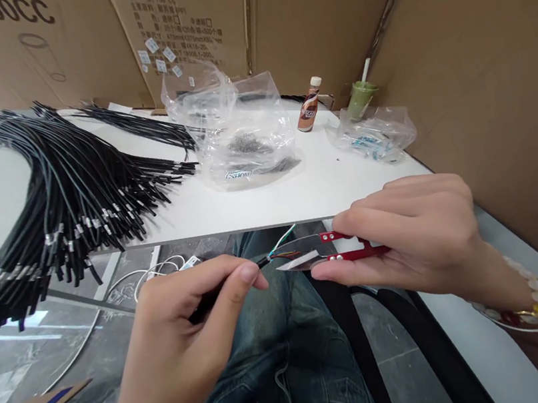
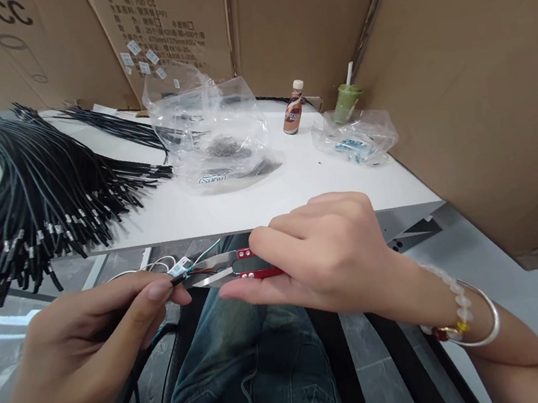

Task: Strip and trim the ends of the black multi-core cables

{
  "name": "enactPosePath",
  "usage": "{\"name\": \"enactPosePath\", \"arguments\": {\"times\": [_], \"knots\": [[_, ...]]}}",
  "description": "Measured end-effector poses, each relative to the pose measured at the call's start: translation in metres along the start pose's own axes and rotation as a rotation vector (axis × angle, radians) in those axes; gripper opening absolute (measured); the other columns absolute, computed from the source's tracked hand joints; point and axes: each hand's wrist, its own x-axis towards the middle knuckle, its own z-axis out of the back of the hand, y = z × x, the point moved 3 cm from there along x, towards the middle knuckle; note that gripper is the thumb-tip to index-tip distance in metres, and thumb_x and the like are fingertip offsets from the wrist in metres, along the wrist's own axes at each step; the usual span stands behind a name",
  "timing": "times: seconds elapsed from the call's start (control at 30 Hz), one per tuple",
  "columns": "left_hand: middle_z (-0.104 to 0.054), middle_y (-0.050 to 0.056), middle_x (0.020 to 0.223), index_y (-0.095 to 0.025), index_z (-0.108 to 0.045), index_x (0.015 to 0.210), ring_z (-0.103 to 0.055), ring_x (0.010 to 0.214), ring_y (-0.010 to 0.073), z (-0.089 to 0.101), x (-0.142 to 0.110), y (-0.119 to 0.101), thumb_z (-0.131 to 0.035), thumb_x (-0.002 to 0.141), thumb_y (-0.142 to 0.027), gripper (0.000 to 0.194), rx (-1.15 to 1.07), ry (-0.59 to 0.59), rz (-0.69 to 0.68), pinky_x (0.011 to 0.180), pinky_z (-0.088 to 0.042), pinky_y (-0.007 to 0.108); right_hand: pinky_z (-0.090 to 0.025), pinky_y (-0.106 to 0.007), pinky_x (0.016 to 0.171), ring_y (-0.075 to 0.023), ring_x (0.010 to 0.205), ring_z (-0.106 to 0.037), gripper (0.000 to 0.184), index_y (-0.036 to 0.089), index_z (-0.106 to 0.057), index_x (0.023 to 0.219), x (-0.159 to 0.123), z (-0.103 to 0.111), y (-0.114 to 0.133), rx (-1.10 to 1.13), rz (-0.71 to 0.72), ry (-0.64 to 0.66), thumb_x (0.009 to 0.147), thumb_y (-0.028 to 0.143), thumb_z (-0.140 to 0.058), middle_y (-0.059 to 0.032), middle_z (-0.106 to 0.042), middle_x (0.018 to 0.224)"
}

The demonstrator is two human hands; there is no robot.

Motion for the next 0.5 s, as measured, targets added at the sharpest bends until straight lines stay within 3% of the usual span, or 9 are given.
{"name": "enactPosePath", "arguments": {"times": [0.17,0.5], "knots": [[-0.067,-0.009,0.059,-0.024,-0.069,0.071,-0.055,0.047,0.0068,0.000,-0.001,0.002,-0.055,0.087,-0.021,0.021,0.004,0.003,-0.060,0.045,-0.040,0.018,-0.029,-0.026,0.046,-0.0090,0.042,-0.043,0.047,0.020,-0.061,0.062,0.003,0.004,0.000,-0.022,0.010,0.061,0.090,0.057,-0.055,0.0051,-0.057,0.047],[-0.065,-0.006,0.054,-0.021,-0.066,0.064,-0.055,0.046,0.0093,-0.001,0.001,0.003,-0.053,0.089,-0.029,0.029,0.032,0.132,-0.074,0.042,-0.036,0.020,-0.023,-0.029,0.046,-0.0084,0.042,-0.038,0.050,0.019,-0.057,0.059,0.007,0.006,-0.013,0.049,0.139,0.139,0.091,0.057,-0.052,0.0056,-0.048,0.045]]}}
